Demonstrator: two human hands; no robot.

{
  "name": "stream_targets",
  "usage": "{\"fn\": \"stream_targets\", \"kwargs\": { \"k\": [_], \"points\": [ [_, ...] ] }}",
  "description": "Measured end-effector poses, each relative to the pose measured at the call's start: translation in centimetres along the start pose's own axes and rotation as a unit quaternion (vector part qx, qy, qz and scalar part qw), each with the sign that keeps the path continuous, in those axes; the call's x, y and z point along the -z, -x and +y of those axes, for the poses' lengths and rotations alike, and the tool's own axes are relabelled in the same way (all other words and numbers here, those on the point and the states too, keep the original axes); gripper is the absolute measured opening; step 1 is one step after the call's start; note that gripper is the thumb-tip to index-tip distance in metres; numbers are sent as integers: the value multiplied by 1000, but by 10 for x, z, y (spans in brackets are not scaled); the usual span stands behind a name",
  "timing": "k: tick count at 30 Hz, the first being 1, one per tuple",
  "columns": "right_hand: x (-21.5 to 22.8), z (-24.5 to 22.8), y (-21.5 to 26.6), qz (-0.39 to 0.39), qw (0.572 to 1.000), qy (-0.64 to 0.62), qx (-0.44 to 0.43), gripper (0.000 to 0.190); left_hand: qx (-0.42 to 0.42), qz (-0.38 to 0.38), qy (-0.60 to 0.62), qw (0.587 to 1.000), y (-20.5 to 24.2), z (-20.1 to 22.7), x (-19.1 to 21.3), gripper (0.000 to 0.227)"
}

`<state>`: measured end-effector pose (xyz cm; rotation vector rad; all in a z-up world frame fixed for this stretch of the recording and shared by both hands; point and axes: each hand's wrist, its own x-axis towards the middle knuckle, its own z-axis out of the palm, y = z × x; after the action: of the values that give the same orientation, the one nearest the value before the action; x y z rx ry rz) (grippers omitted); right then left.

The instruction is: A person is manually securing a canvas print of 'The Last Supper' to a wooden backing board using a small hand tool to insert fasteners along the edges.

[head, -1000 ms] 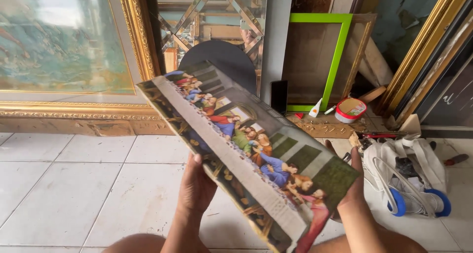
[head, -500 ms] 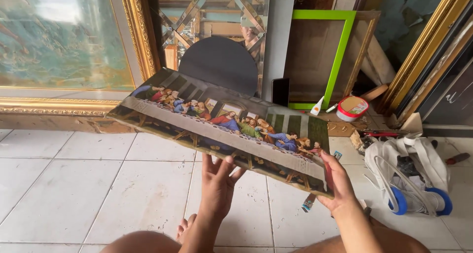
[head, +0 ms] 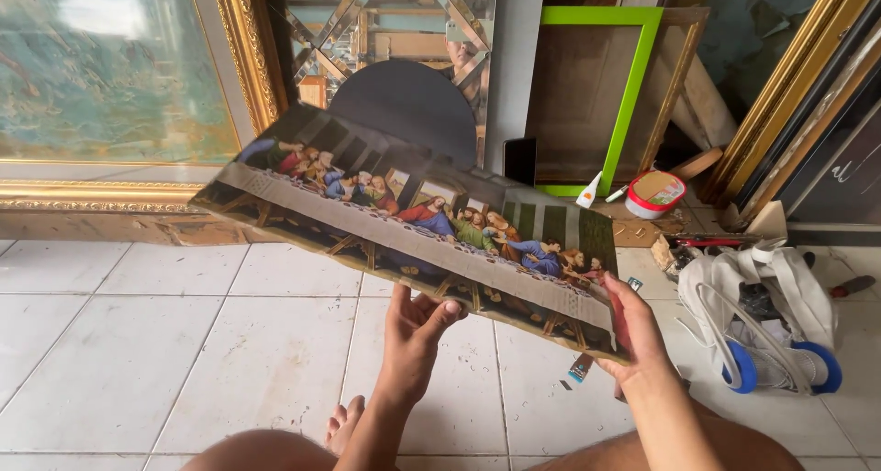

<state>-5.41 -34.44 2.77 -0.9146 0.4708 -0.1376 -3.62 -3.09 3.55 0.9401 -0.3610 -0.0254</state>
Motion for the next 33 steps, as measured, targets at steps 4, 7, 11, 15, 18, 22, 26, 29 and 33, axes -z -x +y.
{"fn": "stream_targets", "kwargs": {
  "k": [4,7,11,15,18,22,26,29,33],
  "points": [
    [1,-4,-2,15,1000,16,-3,33,7,5,9,1000,1,3,-6,57],
    [7,0,-6,-33,999,-27,-13,32,-4,1,9,1000,2,3,-6,57],
    [0,0,-1,10,999,20,-40,37,-13,20,-7,1000,4,-1,-5,54],
    [16,7,-19,-83,996,-19,-40,37,-40,96,-30,994,2,-5,-7,54],
    [-11,3,7,-33,999,6,-5,32,-5,115,-41,993,4,-17,3,8],
    [4,9,-9,-35,999,-18,-12,35,38,133,-24,990,5,-12,-3,16],
    [7,7,-9,-50,999,-20,7,39,75,132,5,988,4,-8,0,15],
    [11,4,-12,-73,997,-33,21,37,102,98,24,990,0,-2,7,14],
    [14,2,-14,-139,988,-60,22,38,106,37,-26,993,1,13,8,15]
  ]
}}
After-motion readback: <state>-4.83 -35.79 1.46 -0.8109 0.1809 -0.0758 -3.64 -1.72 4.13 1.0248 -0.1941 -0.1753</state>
